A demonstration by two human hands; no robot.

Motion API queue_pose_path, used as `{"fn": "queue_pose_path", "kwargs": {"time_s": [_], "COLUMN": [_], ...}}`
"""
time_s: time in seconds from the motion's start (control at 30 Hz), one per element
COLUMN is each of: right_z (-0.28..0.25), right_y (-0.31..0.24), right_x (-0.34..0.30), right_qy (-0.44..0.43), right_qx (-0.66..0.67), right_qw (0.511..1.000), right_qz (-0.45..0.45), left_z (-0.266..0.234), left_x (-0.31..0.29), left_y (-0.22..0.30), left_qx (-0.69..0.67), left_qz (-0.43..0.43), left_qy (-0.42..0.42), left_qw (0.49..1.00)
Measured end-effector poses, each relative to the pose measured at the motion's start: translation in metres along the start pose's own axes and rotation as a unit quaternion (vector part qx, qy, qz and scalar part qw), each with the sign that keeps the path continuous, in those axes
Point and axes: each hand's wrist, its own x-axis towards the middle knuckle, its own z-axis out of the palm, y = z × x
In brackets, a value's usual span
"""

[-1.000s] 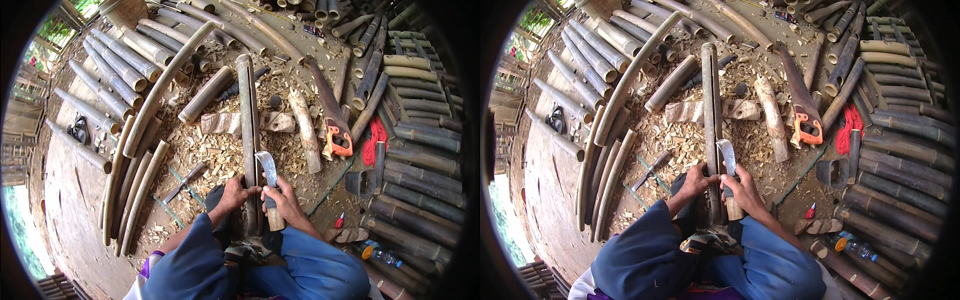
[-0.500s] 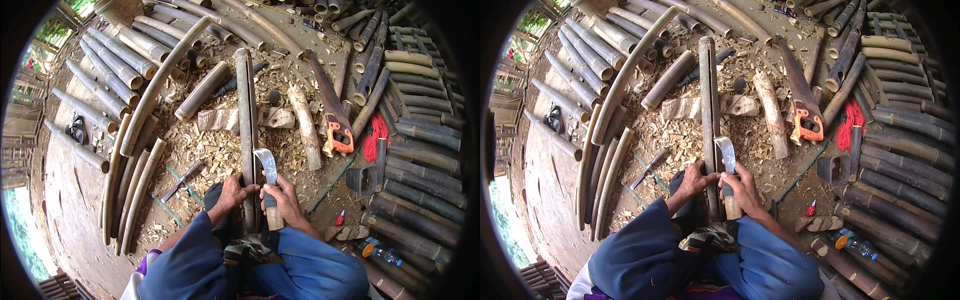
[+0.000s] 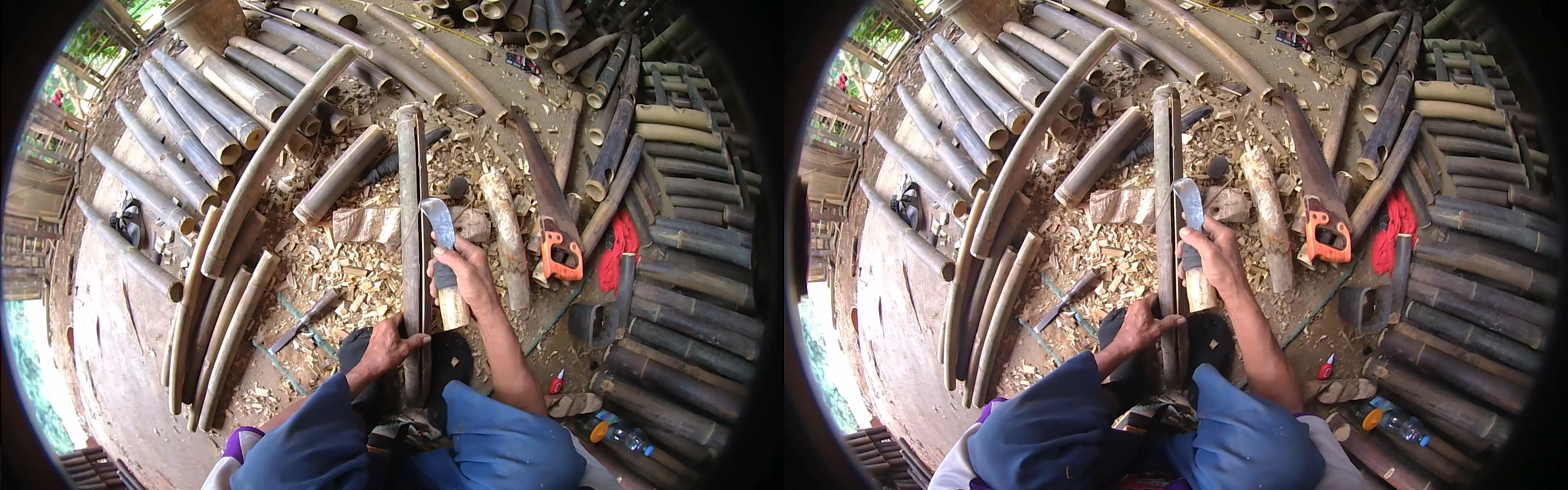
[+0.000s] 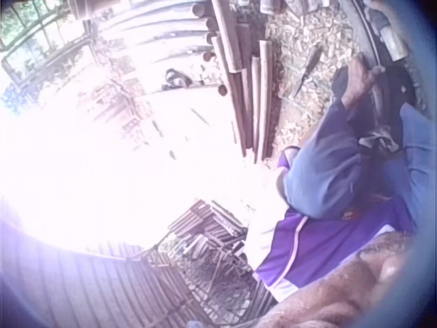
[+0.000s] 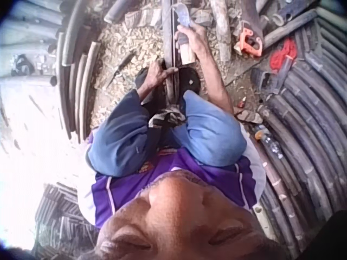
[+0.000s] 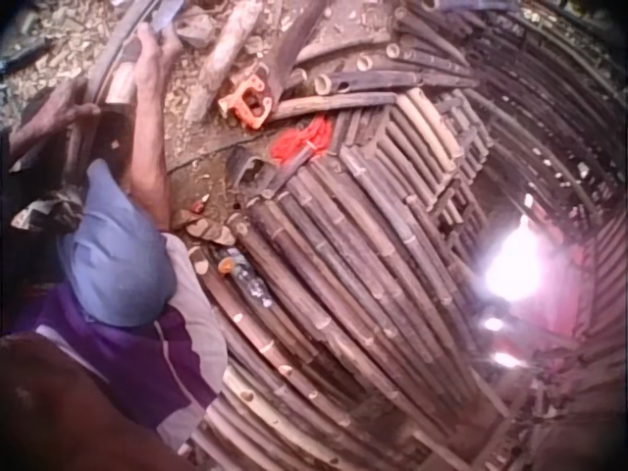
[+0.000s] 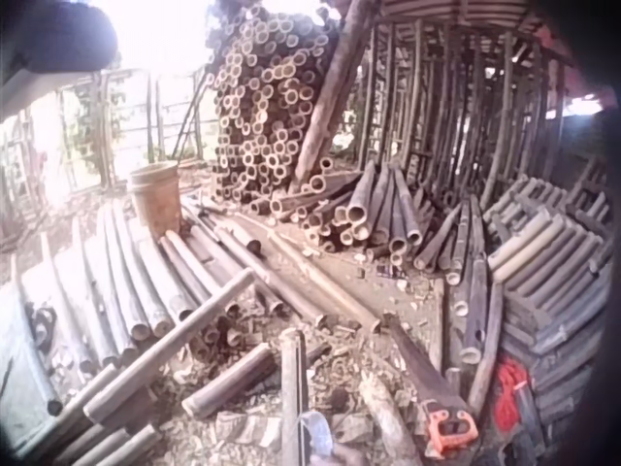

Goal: The person sits on the ground and uses a wooden mallet to strike a metal chisel, splitting a long bamboo pole lengthwise. They repeatedly adjust the bamboo and chisel to drive the split further down the pole, then use a knife to refine the cut.

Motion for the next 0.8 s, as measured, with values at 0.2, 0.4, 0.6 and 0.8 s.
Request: {"fn": "queue_pose_path", "kwargs": {"time_s": [0.2,0.4,0.6,0.8], "right_z": [-0.002,0.007,0.001,-0.004], "right_y": [-0.025,-0.013,-0.034,-0.042], "right_x": [0.038,0.022,0.054,0.083], "right_qy": [-0.013,0.024,0.016,0.011], "right_qx": [-0.043,-0.001,0.023,0.002], "right_qw": [0.999,0.999,0.999,0.998], "right_qz": [0.003,-0.042,-0.043,-0.066], "left_z": [0.001,0.0,0.003,0.012], "left_x": [0.001,0.001,0.002,0.002], "left_y": [-0.001,-0.001,-0.005,-0.017], "left_qx": [0.0,-0.019,-0.004,0.032], "left_qz": [-0.002,0.0,0.003,0.031], "left_qy": [0.008,0.009,0.007,0.038], "left_qw": [1.0,1.0,1.0,0.998]}}
